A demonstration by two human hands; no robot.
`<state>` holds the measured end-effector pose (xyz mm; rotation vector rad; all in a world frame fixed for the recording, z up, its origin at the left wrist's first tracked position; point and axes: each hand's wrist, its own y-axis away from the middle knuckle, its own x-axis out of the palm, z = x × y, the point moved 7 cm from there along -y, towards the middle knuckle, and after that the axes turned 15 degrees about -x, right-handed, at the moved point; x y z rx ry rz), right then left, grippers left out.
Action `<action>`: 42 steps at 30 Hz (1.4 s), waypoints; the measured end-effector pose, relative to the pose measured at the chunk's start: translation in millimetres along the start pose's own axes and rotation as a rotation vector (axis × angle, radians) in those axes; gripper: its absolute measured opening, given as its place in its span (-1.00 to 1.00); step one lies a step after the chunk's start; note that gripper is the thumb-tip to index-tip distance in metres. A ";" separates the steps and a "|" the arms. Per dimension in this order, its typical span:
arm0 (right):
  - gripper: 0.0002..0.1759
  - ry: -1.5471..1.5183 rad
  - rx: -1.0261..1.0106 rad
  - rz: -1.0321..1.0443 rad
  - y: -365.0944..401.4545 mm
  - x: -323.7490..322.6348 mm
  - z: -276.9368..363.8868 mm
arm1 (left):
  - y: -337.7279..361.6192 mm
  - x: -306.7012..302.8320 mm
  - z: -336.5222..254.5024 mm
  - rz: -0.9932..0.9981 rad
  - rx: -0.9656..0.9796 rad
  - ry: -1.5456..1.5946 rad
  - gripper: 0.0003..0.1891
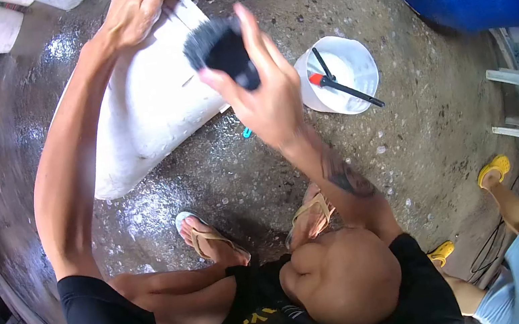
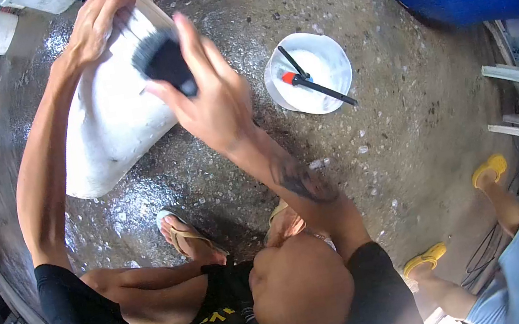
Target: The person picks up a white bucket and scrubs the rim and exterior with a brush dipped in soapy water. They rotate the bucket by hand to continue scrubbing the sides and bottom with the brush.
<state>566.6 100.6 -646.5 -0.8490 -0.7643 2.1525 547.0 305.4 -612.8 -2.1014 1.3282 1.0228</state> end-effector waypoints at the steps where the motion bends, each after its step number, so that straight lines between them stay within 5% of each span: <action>1: -0.09 0.043 -0.097 -0.021 -9.4 0.9 1.4 | 1.0 1.3 1.9 0.035 -0.028 0.029 -0.58; 3: -0.07 -0.034 0.044 -0.002 9.7 -3.5 -3.9 | -9.1 -3.2 19.0 -0.031 0.129 -0.276 -0.45; 5: -0.06 0.077 0.118 0.081 64.0 -11.4 -13.2 | -2.5 -6.1 15.6 -0.263 0.223 -0.186 -0.43; 7: -0.06 0.074 0.248 0.122 93.0 -19.0 -29.4 | -4.7 -9.7 0.6 -0.094 0.217 -0.255 -0.45; 12: -0.12 0.101 0.073 0.092 -0.2 -13.8 -0.4 | -0.5 3.3 -2.5 -0.043 0.219 -0.288 -0.50; 17: -0.10 0.192 0.124 0.140 79.5 -26.3 -25.4 | 3.5 -0.2 -4.3 -0.112 0.240 -0.321 -0.53; 22: -0.15 0.198 -0.055 0.037 -11.1 -13.4 1.5 | 7.3 6.9 -6.1 -0.081 0.177 -0.348 -0.54; 26: -0.18 0.394 -0.104 0.112 45.3 -19.4 -0.9 | 8.3 2.0 -12.6 -0.135 0.246 -0.336 -0.57; 30: -0.17 0.357 -0.040 0.150 77.3 -21.0 -9.4 | 8.9 5.4 -12.1 -0.155 0.259 -0.332 -0.60; 35: -0.11 0.193 -0.055 0.085 -18.2 -9.2 21.9 | 26.1 10.0 -30.8 -0.156 0.291 -0.296 -0.62; 42: -0.09 0.243 0.216 0.260 105.0 -55.5 0.0 | 50.3 14.9 -61.2 -0.105 0.174 -0.228 -0.61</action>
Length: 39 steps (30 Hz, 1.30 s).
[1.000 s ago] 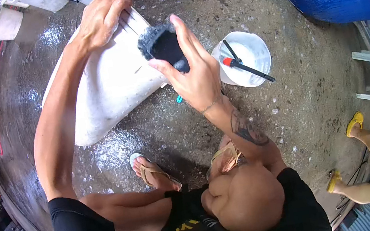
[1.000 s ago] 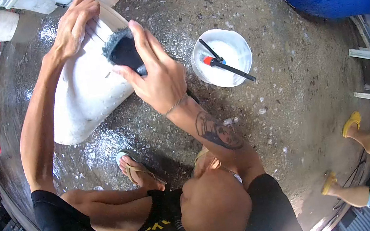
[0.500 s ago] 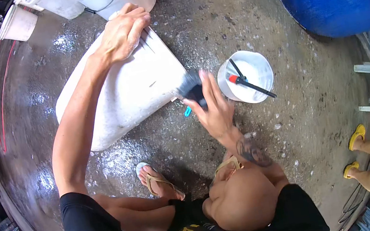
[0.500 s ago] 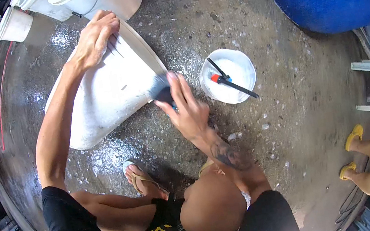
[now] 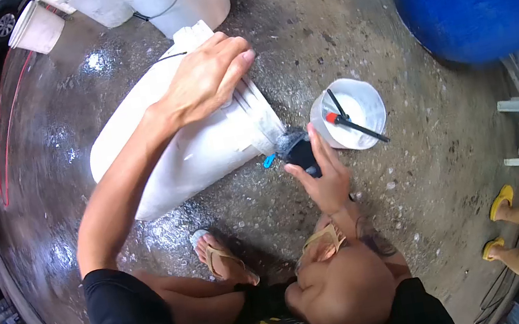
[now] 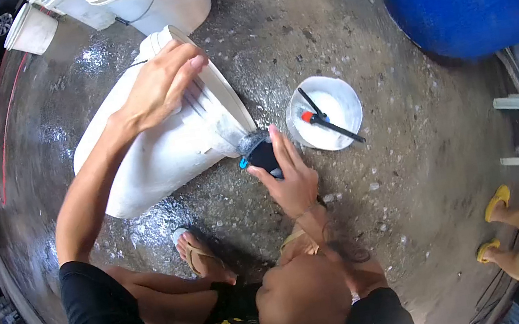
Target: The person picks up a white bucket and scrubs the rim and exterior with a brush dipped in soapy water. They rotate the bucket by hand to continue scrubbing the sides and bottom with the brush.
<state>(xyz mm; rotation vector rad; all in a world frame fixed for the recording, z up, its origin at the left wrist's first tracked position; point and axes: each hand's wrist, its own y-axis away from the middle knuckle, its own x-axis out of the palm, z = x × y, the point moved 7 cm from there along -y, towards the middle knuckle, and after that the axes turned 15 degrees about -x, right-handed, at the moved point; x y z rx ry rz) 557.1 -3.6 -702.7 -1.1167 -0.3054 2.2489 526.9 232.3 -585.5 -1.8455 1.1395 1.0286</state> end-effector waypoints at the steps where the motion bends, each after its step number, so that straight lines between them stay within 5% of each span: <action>1: -0.09 0.017 -0.005 -0.010 7.4 -4.5 0.8 | 2.7 0.6 -1.8 0.105 -0.014 0.072 -0.59; 5: -0.09 0.010 -0.011 -0.072 0.8 -20.1 21.6 | -34.1 -2.7 50.4 0.194 -0.089 -0.062 -0.34; 7: -0.09 0.040 -0.070 -0.051 -11.6 -20.9 25.1 | -29.7 5.0 46.7 0.290 -0.168 0.015 -0.45; 12: -0.12 0.017 -0.219 -0.079 -96.0 -21.0 71.4 | -21.6 17.5 24.3 0.146 0.050 -0.051 -0.65; 18: -0.16 0.091 -0.226 -0.003 -7.2 -12.9 37.0 | -24.2 14.1 26.3 0.114 -0.048 -0.010 -0.60; 23: -0.15 0.028 -0.236 -0.078 -106.0 -19.9 78.1 | -29.2 16.6 30.8 0.091 0.000 -0.064 -0.60; 30: -0.07 0.056 -0.136 0.030 -27.2 -9.2 41.8 | -36.3 12.1 41.7 0.101 -0.125 0.030 -0.61; 32: -0.07 0.057 -0.124 -0.003 -62.9 -15.3 57.9 | -35.1 22.8 44.6 0.164 -0.173 0.049 -0.62; 35: -0.08 0.056 -0.253 -0.136 -121.2 -12.7 73.6 | -35.0 11.1 35.4 -0.009 0.012 0.028 -0.63; 37: -0.07 -0.054 -0.205 -0.148 -98.4 -12.7 58.5 | -42.1 11.1 43.5 0.164 -0.139 0.096 -0.63; 39: -0.07 0.037 -0.139 -0.099 -45.3 -8.0 36.5 | -42.7 7.4 47.0 0.031 -0.067 0.126 -0.61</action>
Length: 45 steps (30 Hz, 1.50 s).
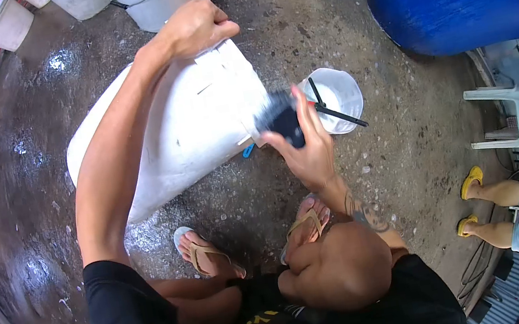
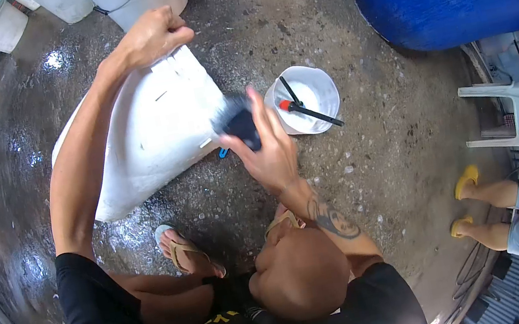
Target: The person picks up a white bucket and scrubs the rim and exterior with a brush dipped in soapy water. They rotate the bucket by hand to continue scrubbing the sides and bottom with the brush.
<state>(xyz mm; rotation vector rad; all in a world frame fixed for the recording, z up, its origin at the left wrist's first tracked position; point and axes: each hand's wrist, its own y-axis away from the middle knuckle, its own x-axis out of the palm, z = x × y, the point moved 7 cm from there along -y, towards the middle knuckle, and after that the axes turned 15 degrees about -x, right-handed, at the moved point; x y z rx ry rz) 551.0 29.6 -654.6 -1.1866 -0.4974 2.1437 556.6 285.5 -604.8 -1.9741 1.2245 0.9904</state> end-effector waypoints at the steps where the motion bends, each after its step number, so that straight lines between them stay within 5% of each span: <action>1: -0.07 0.003 0.006 -0.001 16.5 -1.7 -4.8 | -0.4 0.9 2.0 0.036 -0.058 0.015 -0.61; 6: -0.05 -0.015 0.158 0.056 -7.8 2.5 -8.6 | -3.7 -2.8 9.1 0.112 -0.246 -0.046 -0.62; 8: -0.09 0.016 -0.036 -0.075 -50.0 0.7 6.2 | -8.2 -4.7 6.2 0.075 -0.189 -0.117 -0.61; 15: -0.13 0.123 -0.024 -0.010 1.5 3.5 -14.3 | -10.1 -4.3 16.2 0.054 -0.211 -0.108 -0.59; 20: -0.09 0.124 -0.063 -0.012 -74.4 4.3 4.0 | -8.5 -7.2 25.9 0.063 -0.232 -0.088 -0.58; 23: -0.09 0.125 -0.060 -0.047 -28.8 2.5 -16.2 | -12.3 -11.8 38.5 0.048 -0.293 -0.059 -0.61; 26: -0.08 0.152 0.180 0.223 34.7 4.2 -47.0 | -13.6 -12.3 41.1 0.067 -0.339 -0.029 -0.61; 29: -0.08 -0.002 0.200 0.064 35.8 -7.1 -48.7 | -8.1 -12.0 38.1 -0.019 -0.311 0.017 -0.61; 35: -0.08 -0.267 0.034 0.030 -62.0 6.8 -2.8 | -11.7 -12.0 34.3 -0.014 -0.306 -0.091 -0.58; 38: -0.13 -0.140 -0.018 0.106 -100.9 16.4 3.3 | -8.6 -5.3 35.2 0.002 -0.331 -0.061 -0.57; 42: -0.11 -0.170 0.136 0.268 -47.2 2.7 -13.9 | -11.3 -11.1 37.6 0.016 -0.342 -0.087 -0.56; 45: -0.12 -0.090 0.013 0.227 -12.5 -0.3 -24.9 | -10.1 -8.4 34.9 0.007 -0.346 -0.068 -0.56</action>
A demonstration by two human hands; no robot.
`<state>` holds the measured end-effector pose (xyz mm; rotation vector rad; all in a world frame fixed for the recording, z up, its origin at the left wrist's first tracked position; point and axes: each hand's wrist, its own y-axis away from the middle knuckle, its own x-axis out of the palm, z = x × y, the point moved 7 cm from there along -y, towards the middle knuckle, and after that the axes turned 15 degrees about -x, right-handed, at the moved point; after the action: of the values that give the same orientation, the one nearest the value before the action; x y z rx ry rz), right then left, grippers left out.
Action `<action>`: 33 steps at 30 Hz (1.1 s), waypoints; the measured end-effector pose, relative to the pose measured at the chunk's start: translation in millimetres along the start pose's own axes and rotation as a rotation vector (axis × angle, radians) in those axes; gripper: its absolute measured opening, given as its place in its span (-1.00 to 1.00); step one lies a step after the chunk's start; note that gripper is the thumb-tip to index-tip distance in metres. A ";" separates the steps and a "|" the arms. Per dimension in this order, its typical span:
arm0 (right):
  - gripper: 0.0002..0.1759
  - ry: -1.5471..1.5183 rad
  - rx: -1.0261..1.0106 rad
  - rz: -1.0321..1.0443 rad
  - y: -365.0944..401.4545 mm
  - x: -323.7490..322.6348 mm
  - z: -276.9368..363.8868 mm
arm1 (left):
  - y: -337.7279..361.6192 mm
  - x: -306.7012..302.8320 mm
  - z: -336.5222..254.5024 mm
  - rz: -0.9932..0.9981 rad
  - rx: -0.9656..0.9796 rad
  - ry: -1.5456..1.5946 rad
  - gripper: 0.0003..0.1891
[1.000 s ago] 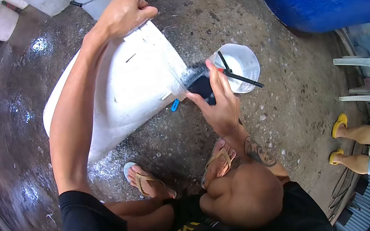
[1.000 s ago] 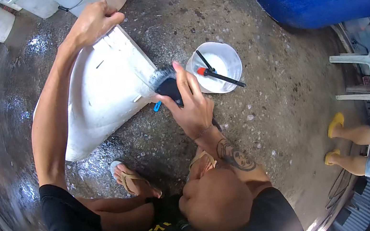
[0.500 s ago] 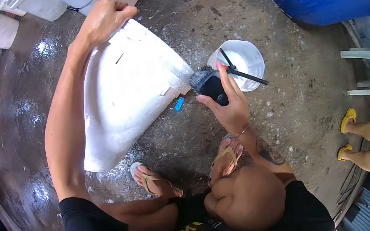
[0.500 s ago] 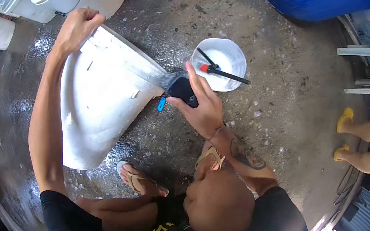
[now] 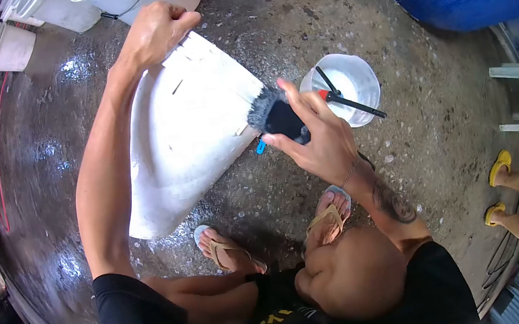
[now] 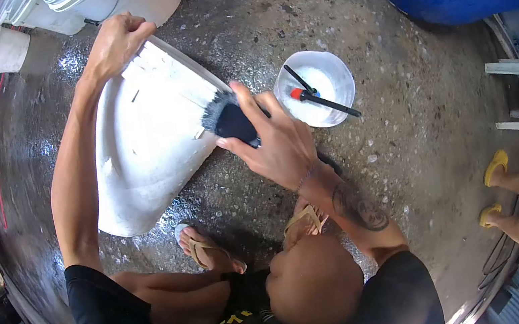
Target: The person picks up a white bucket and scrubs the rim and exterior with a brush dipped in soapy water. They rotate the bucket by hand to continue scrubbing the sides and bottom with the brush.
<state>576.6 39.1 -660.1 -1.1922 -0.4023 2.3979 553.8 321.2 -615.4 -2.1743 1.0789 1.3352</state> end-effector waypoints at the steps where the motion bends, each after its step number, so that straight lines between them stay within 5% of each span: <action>1: -0.12 -0.005 0.011 0.002 -5.9 0.8 4.1 | 2.5 3.9 0.4 0.012 -0.002 -0.001 -0.56; 4: -0.15 0.064 -0.100 -0.052 -70.4 0.6 34.3 | 0.8 -1.3 -2.2 -0.054 0.012 -0.022 -0.55; 5: -0.14 0.111 0.007 0.024 -82.3 -1.1 43.0 | 1.1 -1.4 -0.8 -0.030 -0.005 -0.010 -0.55; 10: -0.09 0.088 0.025 0.089 -0.1 12.1 16.0 | 0.9 -4.0 1.2 -0.031 0.012 -0.065 -0.57; 18: -0.09 0.295 -0.008 0.080 -63.3 10.1 59.1 | -4.2 -2.2 13.6 0.006 -0.090 -0.003 -0.56; 22: -0.09 0.128 0.077 0.063 1.9 19.3 20.0 | 6.7 -6.6 5.2 0.065 -0.172 0.024 -0.57; 31: -0.09 0.150 -0.061 -0.101 -98.7 9.1 54.3 | -6.3 1.1 5.1 -0.040 0.170 0.050 -0.58; 33: -0.08 0.058 -0.067 -0.141 -59.9 9.6 45.8 | 4.7 -1.7 -0.2 0.056 -0.033 -0.037 -0.58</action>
<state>549.3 92.7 -613.6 -1.2171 -0.5341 2.2407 549.9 318.7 -613.5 -2.1486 1.1197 1.4215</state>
